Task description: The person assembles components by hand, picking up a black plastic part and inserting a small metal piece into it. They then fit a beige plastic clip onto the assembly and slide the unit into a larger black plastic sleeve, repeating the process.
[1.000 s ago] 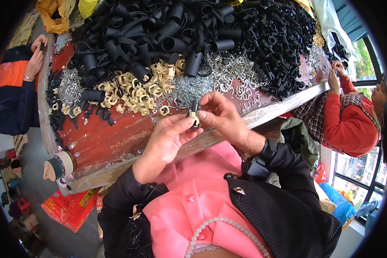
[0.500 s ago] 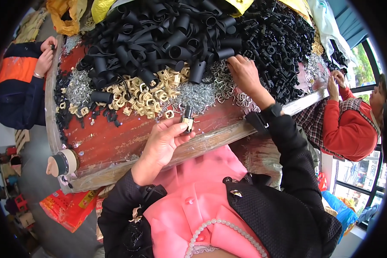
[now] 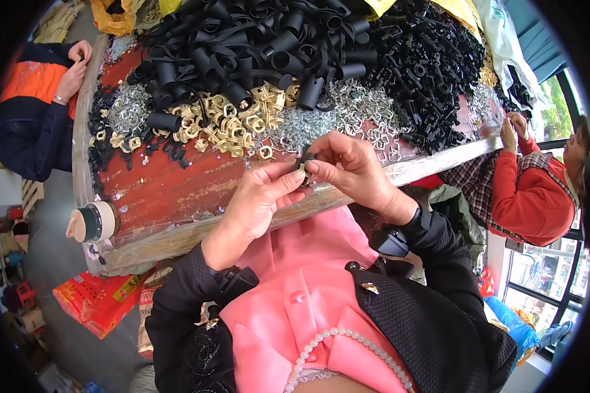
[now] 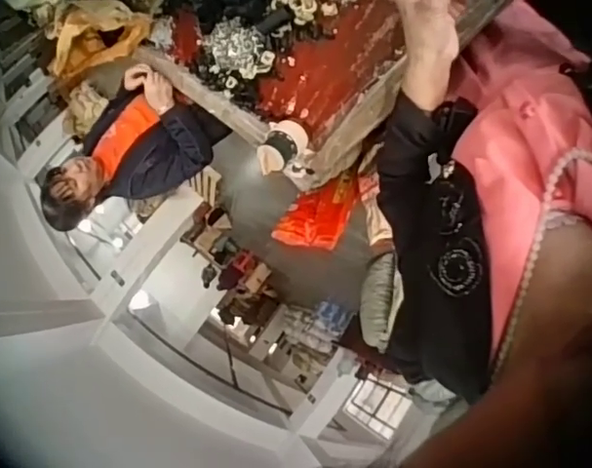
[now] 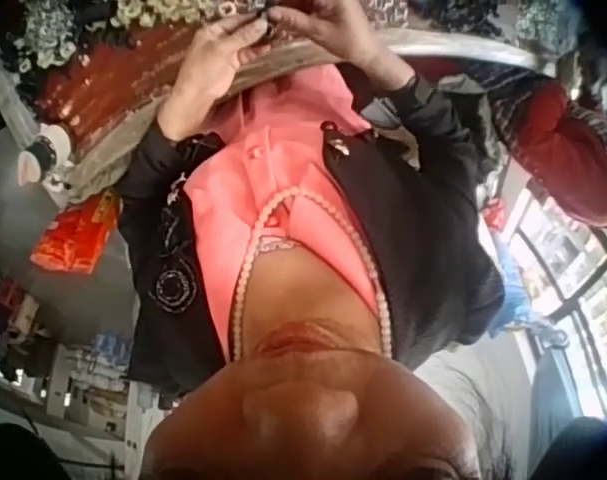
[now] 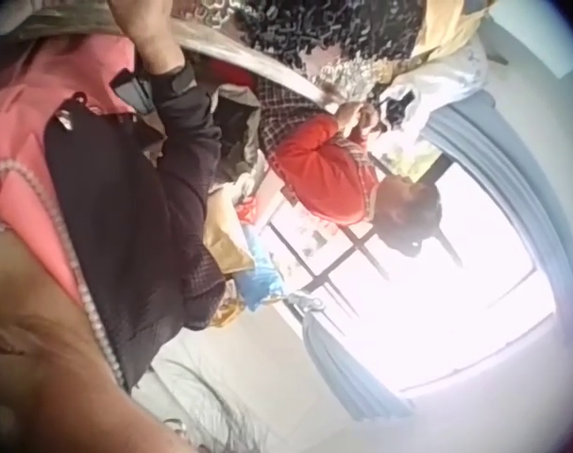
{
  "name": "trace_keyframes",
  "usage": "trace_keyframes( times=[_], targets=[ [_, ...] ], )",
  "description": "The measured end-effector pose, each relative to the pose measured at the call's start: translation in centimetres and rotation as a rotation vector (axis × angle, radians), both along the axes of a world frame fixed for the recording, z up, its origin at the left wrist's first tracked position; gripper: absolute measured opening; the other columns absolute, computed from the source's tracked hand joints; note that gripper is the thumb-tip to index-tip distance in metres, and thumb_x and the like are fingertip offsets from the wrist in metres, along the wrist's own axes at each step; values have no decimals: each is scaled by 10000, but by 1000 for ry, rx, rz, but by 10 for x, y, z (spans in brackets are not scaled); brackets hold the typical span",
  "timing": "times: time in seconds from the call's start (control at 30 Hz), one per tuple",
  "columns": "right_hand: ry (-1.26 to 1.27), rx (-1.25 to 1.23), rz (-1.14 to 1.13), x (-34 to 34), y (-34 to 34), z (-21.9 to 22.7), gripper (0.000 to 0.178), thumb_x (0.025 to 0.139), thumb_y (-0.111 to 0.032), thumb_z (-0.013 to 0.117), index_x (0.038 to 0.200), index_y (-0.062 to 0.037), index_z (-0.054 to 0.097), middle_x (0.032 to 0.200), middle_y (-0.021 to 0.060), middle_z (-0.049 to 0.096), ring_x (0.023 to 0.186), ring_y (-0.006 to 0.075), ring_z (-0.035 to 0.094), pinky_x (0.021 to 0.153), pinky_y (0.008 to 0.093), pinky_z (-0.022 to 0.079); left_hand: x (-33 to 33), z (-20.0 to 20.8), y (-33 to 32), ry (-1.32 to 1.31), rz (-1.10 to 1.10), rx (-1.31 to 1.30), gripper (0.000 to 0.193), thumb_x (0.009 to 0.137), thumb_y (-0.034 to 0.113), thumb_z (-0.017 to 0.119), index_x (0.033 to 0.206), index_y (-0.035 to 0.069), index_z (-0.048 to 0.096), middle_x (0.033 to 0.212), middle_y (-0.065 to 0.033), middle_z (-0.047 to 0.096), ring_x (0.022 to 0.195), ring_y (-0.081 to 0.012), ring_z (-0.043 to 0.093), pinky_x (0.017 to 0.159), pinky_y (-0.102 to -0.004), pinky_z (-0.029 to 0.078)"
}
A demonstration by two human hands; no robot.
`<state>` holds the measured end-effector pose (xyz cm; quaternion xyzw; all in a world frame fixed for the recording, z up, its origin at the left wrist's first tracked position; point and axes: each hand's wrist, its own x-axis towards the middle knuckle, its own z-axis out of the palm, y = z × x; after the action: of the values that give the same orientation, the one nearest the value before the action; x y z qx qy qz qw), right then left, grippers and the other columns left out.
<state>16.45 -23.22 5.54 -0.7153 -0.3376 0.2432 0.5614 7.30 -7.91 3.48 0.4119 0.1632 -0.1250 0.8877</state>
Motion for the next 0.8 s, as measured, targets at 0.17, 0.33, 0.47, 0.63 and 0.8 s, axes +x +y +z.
trace_keyframes(
  times=[0.17, 0.33, 0.47, 0.63, 0.8],
  targets=[
    [-586, 68, -130, -8, 1, -14, 251, 731, -166, 655, 904, -1, 577, 679, 56, 520, 563, 140, 494, 489, 249, 394, -3, 1, -1, 26, -7, -115, 238, 833, 130, 533, 1022, -15, 540, 909, -65, 588, 783, -140, 589, 691, -231, 491],
    [-840, 159, -91, -5, -7, -25, 295, 689, -157, 674, 922, -4, 580, 710, 80, 506, 561, 197, 491, 487, 274, 401, -1, 1, -4, 16, -85, -214, 222, 851, 129, 505, 1015, -18, 529, 873, -71, 586, 748, -146, 590, 679, -239, 503],
    [-975, 164, -18, 4, -9, -23, 299, 682, -116, 668, 942, 1, 577, 739, 82, 514, 573, 198, 497, 500, 288, 412, 7, 5, -5, 30, -101, -134, 242, 845, 144, 516, 1022, -20, 523, 854, -71, 587, 718, -123, 579, 655, -226, 497],
    [-1145, 85, -246, 54, -16, -34, 295, 663, -59, 642, 945, -34, 560, 822, 95, 546, 642, 229, 516, 536, 315, 414, 17, -1, 4, -113, -113, 38, 277, 825, 171, 556, 1028, -16, 529, 834, -37, 582, 688, -78, 556, 620, -194, 473],
    [-1327, -530, -350, 167, -19, -58, 337, 669, -141, 636, 988, -87, 539, 938, 44, 549, 857, 252, 507, 727, 357, 364, 27, -24, 12, -53, -101, 112, 274, 815, 160, 566, 1016, -23, 528, 827, -60, 588, 669, -91, 562, 595, -190, 472]
  ],
)
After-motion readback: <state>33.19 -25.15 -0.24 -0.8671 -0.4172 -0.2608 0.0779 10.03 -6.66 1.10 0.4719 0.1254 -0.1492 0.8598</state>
